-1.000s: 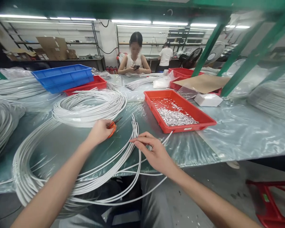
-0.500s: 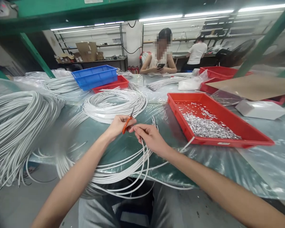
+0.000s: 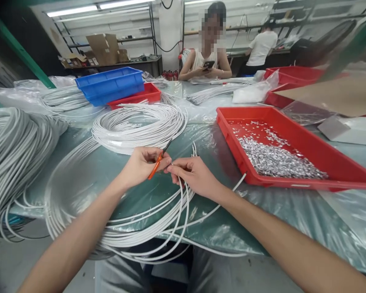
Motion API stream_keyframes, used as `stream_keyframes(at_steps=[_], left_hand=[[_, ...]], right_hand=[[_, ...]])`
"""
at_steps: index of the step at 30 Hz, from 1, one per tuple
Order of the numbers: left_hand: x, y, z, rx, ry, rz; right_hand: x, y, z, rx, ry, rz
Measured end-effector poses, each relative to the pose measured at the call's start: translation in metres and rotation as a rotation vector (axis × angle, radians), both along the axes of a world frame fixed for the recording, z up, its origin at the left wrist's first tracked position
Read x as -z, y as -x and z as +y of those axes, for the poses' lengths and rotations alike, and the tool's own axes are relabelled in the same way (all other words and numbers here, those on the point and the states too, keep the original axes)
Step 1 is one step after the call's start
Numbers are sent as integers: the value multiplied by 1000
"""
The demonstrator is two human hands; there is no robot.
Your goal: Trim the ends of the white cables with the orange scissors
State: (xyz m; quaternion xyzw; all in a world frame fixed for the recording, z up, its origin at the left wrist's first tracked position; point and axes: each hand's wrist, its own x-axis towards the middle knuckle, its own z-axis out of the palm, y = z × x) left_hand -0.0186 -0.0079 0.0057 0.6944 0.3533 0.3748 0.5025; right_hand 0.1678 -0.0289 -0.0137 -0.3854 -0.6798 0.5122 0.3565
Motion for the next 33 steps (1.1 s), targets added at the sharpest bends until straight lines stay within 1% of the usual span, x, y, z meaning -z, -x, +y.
stream_keyframes(at_steps=[5,11,13,14,16,19,22,26,29,31,33], left_hand=[[-1,1,-3,-46,-82,126],[-6,3,-5,-24,-123,177],[-6,4,-4,-19,-117,165],[-6,5,-4,-13,-98,143],[-5,5,-2,-8,-52,74],[-5,5,-1,-37,-8,-12],[-5,4,-1,-53,9,-45],[-4,2,-2,-66,10,-48],[-4,2,-2,-62,6,-41],[-4,3,-2,-71,6,-2],[-5,5,-2,-98,-25,79]], right_hand=[[-2,2,-3,50,-83,-95],[-3,4,-6,61,-66,-75],[-5,4,-6,38,-2,-33],[-6,3,-6,24,55,12],[-9,1,-5,4,205,148],[-10,-2,-6,-41,406,326],[-8,-2,-7,-108,496,407],[-4,0,-8,-80,571,497],[-4,1,-8,-13,531,477],[-5,1,-8,51,439,409],[-6,1,-7,126,333,341]])
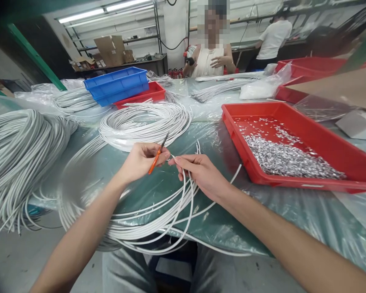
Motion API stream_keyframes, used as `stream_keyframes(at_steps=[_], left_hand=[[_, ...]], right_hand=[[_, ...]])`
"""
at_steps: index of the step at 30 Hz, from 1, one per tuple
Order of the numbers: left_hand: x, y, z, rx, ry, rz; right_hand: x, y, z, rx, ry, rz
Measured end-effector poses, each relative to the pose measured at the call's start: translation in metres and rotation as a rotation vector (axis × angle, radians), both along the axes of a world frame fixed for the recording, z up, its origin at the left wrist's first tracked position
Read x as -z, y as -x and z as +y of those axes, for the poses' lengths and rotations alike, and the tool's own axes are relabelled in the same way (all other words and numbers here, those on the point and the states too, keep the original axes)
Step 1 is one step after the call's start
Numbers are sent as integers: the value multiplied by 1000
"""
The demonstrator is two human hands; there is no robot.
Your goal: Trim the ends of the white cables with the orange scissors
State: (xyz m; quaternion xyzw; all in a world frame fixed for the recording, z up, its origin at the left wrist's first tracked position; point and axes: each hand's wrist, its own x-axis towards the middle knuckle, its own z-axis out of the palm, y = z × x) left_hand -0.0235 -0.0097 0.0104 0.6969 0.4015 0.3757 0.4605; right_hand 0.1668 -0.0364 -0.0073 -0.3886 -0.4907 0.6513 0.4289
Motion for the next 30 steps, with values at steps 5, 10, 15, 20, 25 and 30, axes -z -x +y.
stream_keyframes(at_steps=[5,10,15,20,25,30], left_hand=[[-3,4,-2,-11,-55,138],[-3,5,-4,61,-39,166],[-1,5,-4,121,-35,234],[1,4,-5,130,-21,213],[1,4,-5,147,0,192],[-1,5,-5,179,11,184]], right_hand=[[-2,-1,0,199,-247,-171],[-6,-1,-1,313,-460,-284],[-8,-1,-2,325,-555,-322],[-8,-1,-2,326,-583,-377],[-10,-1,-2,321,-597,-395],[-10,-2,-1,302,-609,-391]])
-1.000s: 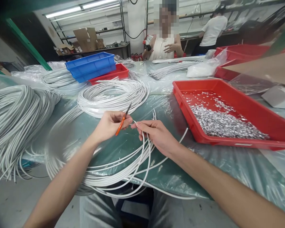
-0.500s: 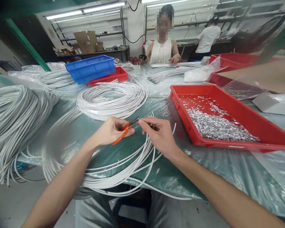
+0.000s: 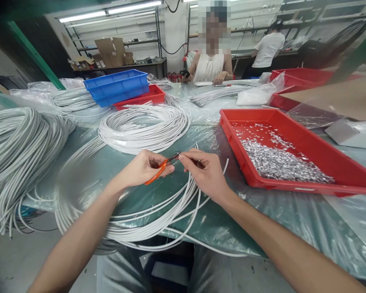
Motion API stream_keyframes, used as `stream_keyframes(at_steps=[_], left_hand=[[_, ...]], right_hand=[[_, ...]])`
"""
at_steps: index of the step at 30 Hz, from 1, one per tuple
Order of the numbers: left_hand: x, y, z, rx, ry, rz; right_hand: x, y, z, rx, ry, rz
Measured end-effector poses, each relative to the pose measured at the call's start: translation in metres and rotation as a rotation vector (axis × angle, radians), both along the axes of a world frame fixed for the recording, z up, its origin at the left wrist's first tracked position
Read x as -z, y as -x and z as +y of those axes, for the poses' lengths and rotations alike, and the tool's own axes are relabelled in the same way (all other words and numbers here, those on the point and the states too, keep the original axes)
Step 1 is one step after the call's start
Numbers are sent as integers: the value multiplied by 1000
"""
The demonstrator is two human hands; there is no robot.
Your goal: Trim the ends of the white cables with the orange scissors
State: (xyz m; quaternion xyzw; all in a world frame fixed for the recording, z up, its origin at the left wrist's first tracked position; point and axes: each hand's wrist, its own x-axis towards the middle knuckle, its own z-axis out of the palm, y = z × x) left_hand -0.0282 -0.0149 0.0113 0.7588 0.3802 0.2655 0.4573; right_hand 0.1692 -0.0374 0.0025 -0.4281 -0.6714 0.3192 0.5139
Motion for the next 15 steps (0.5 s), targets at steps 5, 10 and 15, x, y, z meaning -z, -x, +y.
stream_keyframes(at_steps=[5,10,15], left_hand=[[0,1,0,31,38,-17],[2,2,1,22,44,-16],[1,4,2,29,48,3]], right_hand=[[0,-2,1,-34,-16,-6],[0,-3,4,-55,33,-2],[1,-4,6,-148,259,151]])
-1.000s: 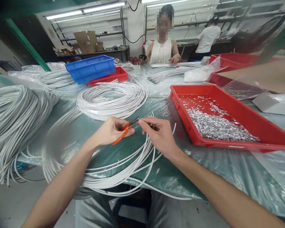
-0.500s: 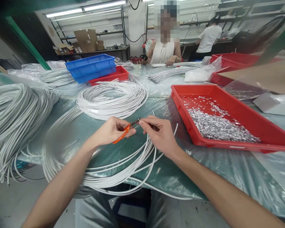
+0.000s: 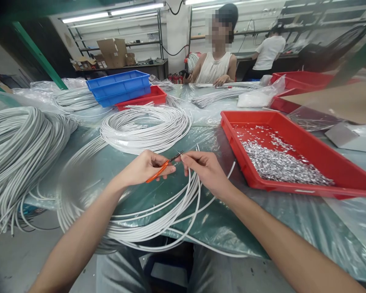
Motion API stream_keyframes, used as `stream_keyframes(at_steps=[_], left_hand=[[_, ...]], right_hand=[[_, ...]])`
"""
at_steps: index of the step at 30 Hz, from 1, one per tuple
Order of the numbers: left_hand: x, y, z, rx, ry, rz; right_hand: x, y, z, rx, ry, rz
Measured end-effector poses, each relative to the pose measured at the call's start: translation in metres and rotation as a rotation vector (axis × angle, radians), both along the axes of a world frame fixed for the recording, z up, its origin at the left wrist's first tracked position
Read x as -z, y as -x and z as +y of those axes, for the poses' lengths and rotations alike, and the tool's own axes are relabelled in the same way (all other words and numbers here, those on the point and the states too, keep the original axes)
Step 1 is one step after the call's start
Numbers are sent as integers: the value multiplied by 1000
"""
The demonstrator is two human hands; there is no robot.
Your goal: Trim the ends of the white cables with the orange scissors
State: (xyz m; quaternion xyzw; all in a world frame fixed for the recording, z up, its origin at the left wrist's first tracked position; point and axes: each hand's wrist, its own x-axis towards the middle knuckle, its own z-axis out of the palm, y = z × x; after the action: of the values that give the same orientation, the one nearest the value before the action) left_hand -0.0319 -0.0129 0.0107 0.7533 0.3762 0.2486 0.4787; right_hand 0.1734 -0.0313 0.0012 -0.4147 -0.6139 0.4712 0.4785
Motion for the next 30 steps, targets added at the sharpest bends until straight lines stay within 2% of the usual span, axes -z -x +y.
stream_keyframes(at_steps=[4,9,24,30], left_hand=[[-2,1,0,14,19,16],[-1,3,3,38,24,36],[-4,2,1,5,112,78],[-4,2,0,-2,90,110]], right_hand=[[1,-2,2,-62,116,60],[3,-6,5,-69,49,11],[6,-3,3,136,-185,-115],[6,-3,3,164,-165,-144]])
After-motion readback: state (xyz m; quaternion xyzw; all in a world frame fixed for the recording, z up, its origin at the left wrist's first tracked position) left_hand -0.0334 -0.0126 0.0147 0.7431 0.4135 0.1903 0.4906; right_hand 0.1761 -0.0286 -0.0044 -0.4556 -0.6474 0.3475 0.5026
